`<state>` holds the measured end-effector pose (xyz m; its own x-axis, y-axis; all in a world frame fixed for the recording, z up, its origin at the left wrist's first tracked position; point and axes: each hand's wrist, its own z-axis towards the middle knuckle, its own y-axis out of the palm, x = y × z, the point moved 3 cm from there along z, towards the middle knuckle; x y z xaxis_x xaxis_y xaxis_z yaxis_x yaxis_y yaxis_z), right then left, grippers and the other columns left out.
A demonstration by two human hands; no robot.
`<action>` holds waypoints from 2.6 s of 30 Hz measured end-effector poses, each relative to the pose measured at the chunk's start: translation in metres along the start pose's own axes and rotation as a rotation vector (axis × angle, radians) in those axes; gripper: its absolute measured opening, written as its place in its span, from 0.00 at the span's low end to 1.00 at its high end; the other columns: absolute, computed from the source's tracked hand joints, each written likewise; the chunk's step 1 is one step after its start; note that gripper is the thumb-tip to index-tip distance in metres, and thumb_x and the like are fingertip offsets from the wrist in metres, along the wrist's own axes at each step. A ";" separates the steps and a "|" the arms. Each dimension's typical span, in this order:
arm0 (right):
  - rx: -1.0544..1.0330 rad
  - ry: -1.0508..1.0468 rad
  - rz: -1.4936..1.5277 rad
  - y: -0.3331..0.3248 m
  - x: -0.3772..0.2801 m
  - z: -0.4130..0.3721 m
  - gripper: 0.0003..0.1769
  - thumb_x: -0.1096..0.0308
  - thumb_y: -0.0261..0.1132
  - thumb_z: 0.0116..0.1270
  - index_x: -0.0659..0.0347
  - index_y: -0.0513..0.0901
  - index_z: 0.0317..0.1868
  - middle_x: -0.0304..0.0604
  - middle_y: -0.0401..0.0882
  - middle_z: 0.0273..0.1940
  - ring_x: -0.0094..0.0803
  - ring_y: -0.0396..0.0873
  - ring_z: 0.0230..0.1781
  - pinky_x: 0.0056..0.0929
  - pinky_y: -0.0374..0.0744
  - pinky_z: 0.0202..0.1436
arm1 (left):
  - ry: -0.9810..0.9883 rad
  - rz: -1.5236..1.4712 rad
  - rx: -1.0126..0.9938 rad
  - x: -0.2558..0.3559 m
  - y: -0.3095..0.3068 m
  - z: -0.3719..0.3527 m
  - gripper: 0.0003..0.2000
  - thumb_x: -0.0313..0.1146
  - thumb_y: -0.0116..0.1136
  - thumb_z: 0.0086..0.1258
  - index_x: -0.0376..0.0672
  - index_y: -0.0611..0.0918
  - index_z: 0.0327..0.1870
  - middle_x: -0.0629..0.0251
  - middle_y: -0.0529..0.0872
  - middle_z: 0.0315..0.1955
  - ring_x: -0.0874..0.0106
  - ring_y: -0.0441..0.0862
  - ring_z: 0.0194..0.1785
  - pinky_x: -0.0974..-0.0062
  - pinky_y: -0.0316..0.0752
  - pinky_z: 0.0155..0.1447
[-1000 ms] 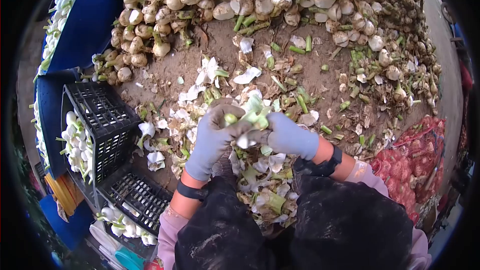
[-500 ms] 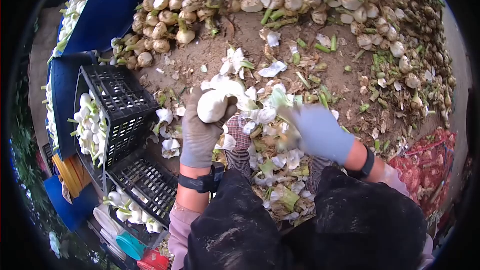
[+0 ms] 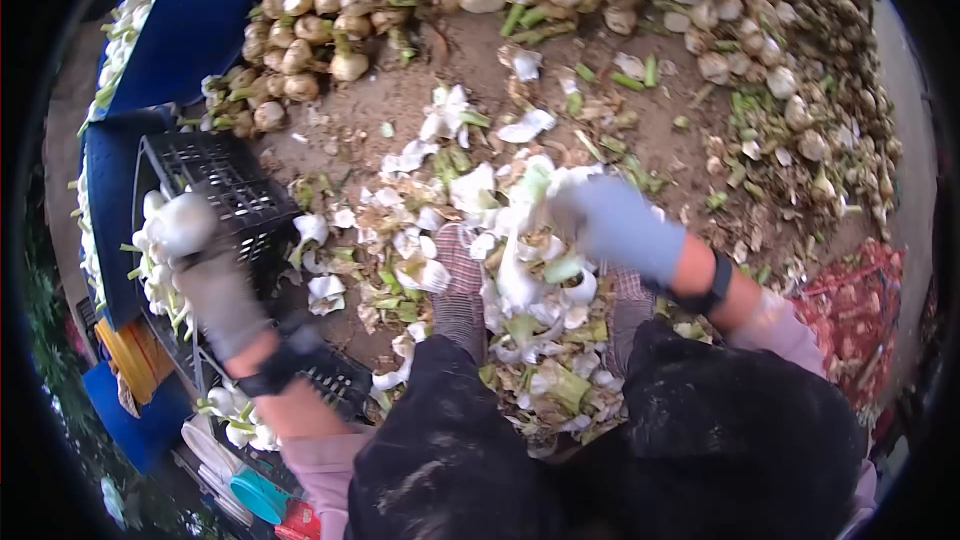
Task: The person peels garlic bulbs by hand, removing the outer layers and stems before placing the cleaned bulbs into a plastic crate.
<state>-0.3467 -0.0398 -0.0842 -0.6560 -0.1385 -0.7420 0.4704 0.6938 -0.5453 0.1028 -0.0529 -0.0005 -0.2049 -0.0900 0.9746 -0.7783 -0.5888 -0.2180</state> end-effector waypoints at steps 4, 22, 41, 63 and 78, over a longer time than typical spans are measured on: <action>0.426 0.004 -0.422 0.013 0.058 0.018 0.26 0.63 0.69 0.58 0.50 0.78 0.58 0.48 0.81 0.48 0.48 0.78 0.45 0.43 0.76 0.47 | -0.336 -0.814 0.028 0.034 -0.049 -0.015 0.23 0.46 0.46 0.77 0.34 0.75 0.60 0.56 0.81 0.52 0.59 0.76 0.62 0.60 0.73 0.65; 0.149 0.310 0.446 -0.005 0.056 -0.076 0.22 0.69 0.62 0.64 0.59 0.79 0.59 0.57 0.81 0.51 0.45 0.81 0.52 0.37 0.78 0.55 | 0.205 0.845 -1.685 -0.080 0.158 -0.359 0.28 0.52 0.58 0.63 0.55 0.75 0.65 0.56 0.82 0.43 0.53 0.78 0.48 0.47 0.72 0.49; 0.916 0.877 1.075 -0.078 0.258 -0.197 0.23 0.80 0.56 0.68 0.66 0.71 0.64 0.53 0.76 0.57 0.35 0.81 0.50 0.26 0.83 0.49 | 0.280 0.982 -1.232 -0.067 0.135 -0.155 0.20 0.25 0.62 0.57 0.36 0.80 0.53 0.55 0.83 0.46 0.64 0.82 0.50 0.70 0.77 0.53; 0.311 0.376 1.219 -0.011 0.024 -0.016 0.15 0.63 0.60 0.72 0.70 0.81 0.36 0.42 0.82 0.26 0.24 0.78 0.21 0.24 0.76 0.24 | -0.508 -0.208 -1.000 -0.004 0.261 -0.189 0.42 0.24 0.75 0.46 0.33 0.67 0.66 0.59 0.75 0.60 0.67 0.75 0.61 0.70 0.71 0.67; 0.274 0.318 0.894 0.005 0.037 0.006 0.14 0.66 0.68 0.65 0.67 0.84 0.47 0.46 0.87 0.40 0.26 0.83 0.41 0.29 0.79 0.46 | -0.510 -0.077 -1.067 -0.036 0.235 -0.186 0.28 0.37 0.58 0.70 0.36 0.64 0.68 0.57 0.83 0.43 0.68 0.85 0.36 0.74 0.81 0.34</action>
<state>-0.3654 -0.0460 -0.1167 -0.1015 0.5814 -0.8073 0.9644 0.2567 0.0637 -0.1833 -0.0384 -0.0960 -0.0638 -0.5355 0.8421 -0.9292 0.3397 0.1456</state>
